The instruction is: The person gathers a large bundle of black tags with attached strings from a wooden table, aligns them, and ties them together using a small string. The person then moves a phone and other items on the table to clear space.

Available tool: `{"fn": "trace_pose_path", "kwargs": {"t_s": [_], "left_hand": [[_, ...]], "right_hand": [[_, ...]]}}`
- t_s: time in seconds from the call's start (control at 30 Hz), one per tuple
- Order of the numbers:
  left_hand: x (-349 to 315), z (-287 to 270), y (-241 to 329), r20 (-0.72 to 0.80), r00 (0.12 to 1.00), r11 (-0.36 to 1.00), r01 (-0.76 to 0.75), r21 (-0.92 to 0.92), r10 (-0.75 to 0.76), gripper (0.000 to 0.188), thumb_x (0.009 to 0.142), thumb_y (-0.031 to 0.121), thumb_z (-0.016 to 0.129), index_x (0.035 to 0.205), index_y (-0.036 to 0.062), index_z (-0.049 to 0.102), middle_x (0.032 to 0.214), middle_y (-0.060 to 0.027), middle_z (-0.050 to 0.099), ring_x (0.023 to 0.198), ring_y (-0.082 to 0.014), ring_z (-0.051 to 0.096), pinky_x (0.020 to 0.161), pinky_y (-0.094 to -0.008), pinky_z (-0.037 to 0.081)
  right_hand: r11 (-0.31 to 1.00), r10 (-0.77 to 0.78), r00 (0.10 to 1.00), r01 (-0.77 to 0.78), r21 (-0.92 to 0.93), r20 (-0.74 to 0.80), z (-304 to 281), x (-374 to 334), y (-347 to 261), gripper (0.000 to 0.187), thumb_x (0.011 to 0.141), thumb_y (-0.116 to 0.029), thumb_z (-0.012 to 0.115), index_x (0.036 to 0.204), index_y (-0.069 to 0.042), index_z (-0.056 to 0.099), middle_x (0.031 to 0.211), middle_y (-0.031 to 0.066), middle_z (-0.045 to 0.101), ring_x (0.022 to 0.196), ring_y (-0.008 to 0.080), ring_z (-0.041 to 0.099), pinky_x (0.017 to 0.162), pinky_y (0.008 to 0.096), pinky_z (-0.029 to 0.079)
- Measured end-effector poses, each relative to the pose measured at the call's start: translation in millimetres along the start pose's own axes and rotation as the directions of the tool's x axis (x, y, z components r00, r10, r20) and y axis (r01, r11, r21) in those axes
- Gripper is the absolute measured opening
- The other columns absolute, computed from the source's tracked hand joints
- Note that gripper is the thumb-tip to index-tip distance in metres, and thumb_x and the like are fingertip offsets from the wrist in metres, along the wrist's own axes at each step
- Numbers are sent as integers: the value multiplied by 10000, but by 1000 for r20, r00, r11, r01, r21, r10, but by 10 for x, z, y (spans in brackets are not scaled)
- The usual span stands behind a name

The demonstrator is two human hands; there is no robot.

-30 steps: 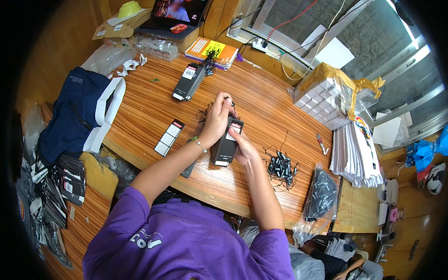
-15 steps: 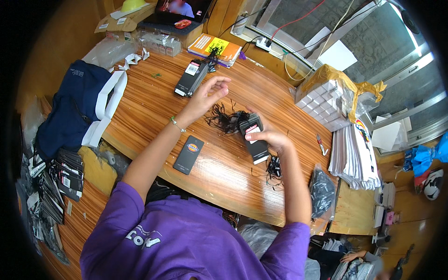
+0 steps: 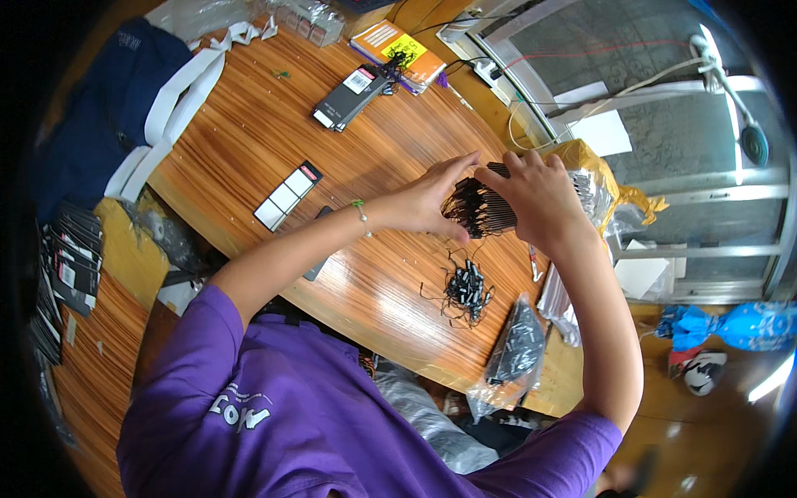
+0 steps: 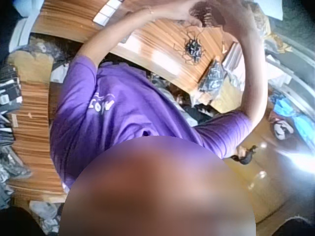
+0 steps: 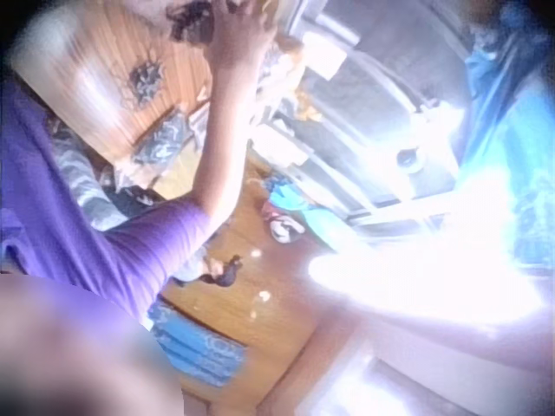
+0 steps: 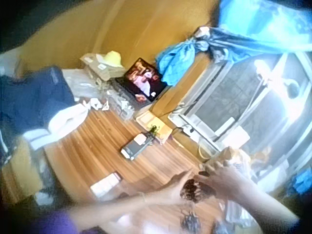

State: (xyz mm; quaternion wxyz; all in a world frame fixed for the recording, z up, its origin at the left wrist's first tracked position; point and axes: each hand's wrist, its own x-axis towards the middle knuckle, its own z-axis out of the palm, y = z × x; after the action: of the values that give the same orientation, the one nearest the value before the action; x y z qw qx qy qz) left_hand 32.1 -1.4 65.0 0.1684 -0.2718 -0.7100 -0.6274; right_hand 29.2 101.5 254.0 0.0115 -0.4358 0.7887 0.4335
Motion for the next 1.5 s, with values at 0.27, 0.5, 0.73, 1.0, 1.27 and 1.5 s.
{"fn": "trace_pose_path", "kwargs": {"t_s": [0.27, 0.5, 0.73, 1.0, 1.27, 1.5], "left_hand": [[60, 191, 314, -379, 923, 942, 65, 328, 68, 1272, 508, 448, 799, 1377, 21, -25, 1377, -241, 176, 1287, -371, 195, 1021, -544, 182], [160, 25, 298, -429, 903, 999, 36, -25, -43, 945, 651, 75, 721, 1376, 93, 115, 1107, -218, 525, 927, -340, 577, 794, -375, 478], [-16, -25, 53, -318, 941, 975, 169, 147, -115, 250, 731, 161, 639, 941, 30, 600, 715, -144, 616, 685, -289, 613, 603, -365, 483], [-142, -300, -115, 91, 904, 862, 362, 356, -417, 460, 734, 340, 666, 1081, 53, 573, 880, -210, 598, 862, -331, 578, 746, -416, 450], [60, -202, 444, 8, 999, 945, -47, 325, 47, 1278, 484, 452, 813, 1383, 44, 2, 1416, -221, 86, 1330, -351, 39, 1050, -537, 108], [51, -28, 338, -150, 984, 993, -104, -63, 94, 1304, 480, 318, 853, 1380, 32, -46, 1399, -219, 170, 1296, -314, 223, 1037, -416, 255]], "right_hand": [[969, -38, 990, 4, -246, -133, -471, 18, -67, 569, 688, 5, 564, 1196, -229, 458, 1017, 54, 500, 1008, 234, 488, 832, 375, 404], [978, -33, 987, -2, -210, -160, -649, 39, -37, 550, 696, 21, 547, 1184, -221, 466, 981, 56, 509, 971, 226, 497, 800, 368, 406], [983, 46, 989, -69, -169, -139, -674, -54, 128, 604, 640, 47, 573, 1176, -215, 480, 1042, 67, 522, 986, 246, 504, 825, 366, 412], [990, 117, 983, -127, -58, -143, -730, -248, 341, 724, 511, -15, 692, 1175, -222, 491, 986, 42, 518, 945, 250, 509, 814, 365, 427], [995, 57, 993, -65, -76, -103, -703, -167, 201, 722, 533, 14, 671, 1189, -215, 475, 989, 60, 523, 950, 251, 515, 807, 365, 420], [994, 38, 994, -48, -100, -106, -749, -120, 69, 613, 622, 20, 607, 1179, -202, 479, 1006, 61, 521, 971, 243, 510, 790, 359, 417]]}}
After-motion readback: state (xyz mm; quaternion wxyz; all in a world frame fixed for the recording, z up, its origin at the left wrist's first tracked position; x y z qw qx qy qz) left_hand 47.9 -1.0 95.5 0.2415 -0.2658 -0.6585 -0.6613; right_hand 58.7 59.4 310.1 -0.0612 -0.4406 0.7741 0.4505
